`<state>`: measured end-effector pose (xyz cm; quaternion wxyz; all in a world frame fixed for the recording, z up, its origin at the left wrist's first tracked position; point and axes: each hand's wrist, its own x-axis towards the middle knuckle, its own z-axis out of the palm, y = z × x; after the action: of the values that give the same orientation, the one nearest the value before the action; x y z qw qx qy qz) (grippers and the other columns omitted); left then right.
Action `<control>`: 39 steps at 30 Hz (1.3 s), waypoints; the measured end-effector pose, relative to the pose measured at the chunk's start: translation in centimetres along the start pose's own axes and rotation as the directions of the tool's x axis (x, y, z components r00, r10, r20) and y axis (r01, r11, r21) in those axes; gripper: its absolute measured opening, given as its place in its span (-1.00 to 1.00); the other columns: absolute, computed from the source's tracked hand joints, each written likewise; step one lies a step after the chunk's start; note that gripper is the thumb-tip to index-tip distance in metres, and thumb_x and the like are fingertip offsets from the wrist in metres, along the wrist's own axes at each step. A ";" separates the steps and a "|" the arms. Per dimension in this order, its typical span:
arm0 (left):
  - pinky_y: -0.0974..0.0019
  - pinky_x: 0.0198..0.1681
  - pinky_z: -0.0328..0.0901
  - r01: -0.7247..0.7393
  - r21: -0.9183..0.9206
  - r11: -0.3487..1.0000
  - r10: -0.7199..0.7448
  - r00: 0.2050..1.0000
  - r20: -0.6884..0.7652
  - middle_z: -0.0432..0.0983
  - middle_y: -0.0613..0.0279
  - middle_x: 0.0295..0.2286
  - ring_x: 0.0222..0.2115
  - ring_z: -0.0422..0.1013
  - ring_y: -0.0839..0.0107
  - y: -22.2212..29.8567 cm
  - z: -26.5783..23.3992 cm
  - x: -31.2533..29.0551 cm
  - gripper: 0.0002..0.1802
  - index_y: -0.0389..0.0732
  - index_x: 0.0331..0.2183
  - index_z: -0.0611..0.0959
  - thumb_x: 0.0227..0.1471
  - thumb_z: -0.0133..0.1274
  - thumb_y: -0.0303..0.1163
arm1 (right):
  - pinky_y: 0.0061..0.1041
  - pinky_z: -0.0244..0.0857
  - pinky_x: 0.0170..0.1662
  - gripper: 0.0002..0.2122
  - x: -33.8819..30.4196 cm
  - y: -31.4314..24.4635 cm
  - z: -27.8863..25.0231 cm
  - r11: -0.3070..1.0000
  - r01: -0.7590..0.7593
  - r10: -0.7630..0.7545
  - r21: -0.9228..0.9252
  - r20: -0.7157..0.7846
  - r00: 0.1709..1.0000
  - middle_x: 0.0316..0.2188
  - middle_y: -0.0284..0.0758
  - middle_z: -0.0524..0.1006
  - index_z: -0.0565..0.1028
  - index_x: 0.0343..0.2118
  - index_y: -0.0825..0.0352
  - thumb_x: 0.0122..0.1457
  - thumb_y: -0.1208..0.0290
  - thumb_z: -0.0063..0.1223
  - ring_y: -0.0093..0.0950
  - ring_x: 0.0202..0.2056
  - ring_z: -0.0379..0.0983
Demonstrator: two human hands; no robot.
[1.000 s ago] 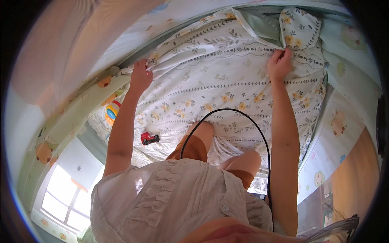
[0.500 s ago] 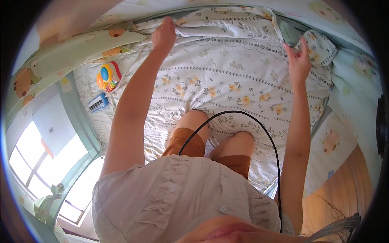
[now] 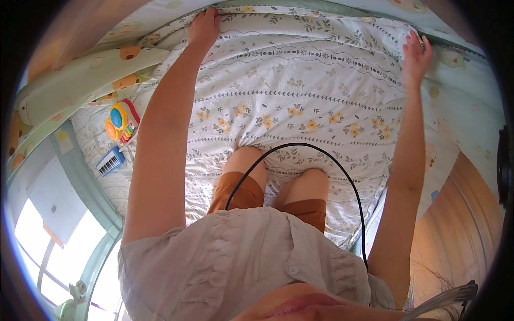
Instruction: The person turns on a fan, spreads a sheet over a mattress, and removes toys from the bed surface.
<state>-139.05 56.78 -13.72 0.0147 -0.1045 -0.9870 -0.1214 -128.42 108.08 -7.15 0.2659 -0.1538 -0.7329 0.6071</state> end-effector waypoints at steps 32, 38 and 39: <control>0.15 -0.18 0.32 -0.257 0.014 0.966 0.164 0.655 0.737 0.52 -0.11 -0.31 -0.33 0.47 0.06 7.3 -2.2 6.5 -0.16 -0.34 -0.30 0.61 -0.05 -0.07 0.38 | -0.16 0.24 0.05 -0.32 -0.6 2.7 20.4 0.364 0.583 0.592 -0.726 0.664 0.457 -0.06 -0.01 0.48 0.50 -0.07 0.43 0.18 -0.22 -0.29 0.01 -0.07 0.42; -0.01 -0.20 0.34 -0.281 -0.323 0.904 0.368 0.895 0.252 0.56 -0.02 -0.34 -0.29 0.46 -0.05 8.5 3.1 3.6 -0.61 -0.09 -0.15 0.53 0.19 -0.17 -0.03 | -0.26 0.27 0.01 -0.67 -4.6 0.6 18.8 0.576 0.553 0.109 -0.602 0.727 0.678 -0.05 -0.21 0.47 0.45 -0.03 0.22 0.11 0.42 0.12 -0.22 -0.04 0.39; -0.01 -0.20 0.34 -0.248 -0.311 0.918 0.343 0.890 0.301 0.56 -0.03 -0.34 -0.29 0.46 -0.06 9.0 3.6 3.9 -0.61 -0.09 -0.15 0.53 0.19 -0.17 -0.03 | -0.25 0.26 0.01 -0.67 -5.3 1.3 16.7 0.630 0.636 -0.178 -0.446 0.714 0.677 -0.06 -0.22 0.47 0.46 -0.04 0.22 0.09 0.45 0.13 -0.22 -0.04 0.39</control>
<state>-141.02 66.98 -14.82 -0.1562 -0.2756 -0.9208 -0.2274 -133.87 91.92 -11.57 0.0803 0.1475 -0.9570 0.2366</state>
